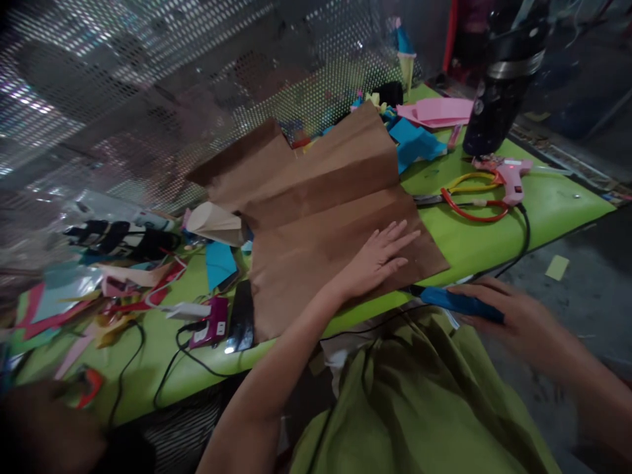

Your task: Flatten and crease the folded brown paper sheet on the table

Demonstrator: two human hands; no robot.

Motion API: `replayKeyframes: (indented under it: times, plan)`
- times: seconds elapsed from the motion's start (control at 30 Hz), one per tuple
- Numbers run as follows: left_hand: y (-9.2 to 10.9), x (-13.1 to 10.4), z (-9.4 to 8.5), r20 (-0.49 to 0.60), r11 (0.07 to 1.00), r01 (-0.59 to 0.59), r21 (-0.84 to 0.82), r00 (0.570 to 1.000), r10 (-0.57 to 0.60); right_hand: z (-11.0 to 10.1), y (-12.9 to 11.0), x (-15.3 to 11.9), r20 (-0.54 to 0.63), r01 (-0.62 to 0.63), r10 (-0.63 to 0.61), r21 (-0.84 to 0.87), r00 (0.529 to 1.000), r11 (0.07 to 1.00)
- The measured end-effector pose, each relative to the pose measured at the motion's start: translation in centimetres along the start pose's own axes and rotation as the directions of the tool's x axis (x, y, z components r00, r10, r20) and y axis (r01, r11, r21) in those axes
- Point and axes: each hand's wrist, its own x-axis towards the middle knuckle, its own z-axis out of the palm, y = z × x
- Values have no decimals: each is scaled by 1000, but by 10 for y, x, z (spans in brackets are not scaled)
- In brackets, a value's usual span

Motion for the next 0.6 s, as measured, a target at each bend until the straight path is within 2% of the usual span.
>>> replayKeyframes:
  times: [0.07, 0.13, 0.27, 0.4, 0.6]
  plan:
    - [-7, -12, -9, 1, 999, -24, 24, 1000, 24, 0, 2, 0, -14, 2, -2, -31, 1000, 1000]
    - [-15, -25, -9, -5, 996, -18, 89, 1000, 19, 0, 2, 1, -20, 6, -7, -41, 1000, 999]
    - [-26, -43, 6, -34, 983, 21, 184, 999, -15, -3, -1, 2, -2, 13, -13, -13, 1000, 1000]
    - [-28, -45, 21, -58, 975, 17, 221, 998, -4, -2, -9, 3, 12, 13, -14, 11, 1000, 1000]
    - [-26, -45, 19, -76, 974, 25, 227, 997, -8, 19, -25, 8, 27, 22, -22, -12, 999, 1000]
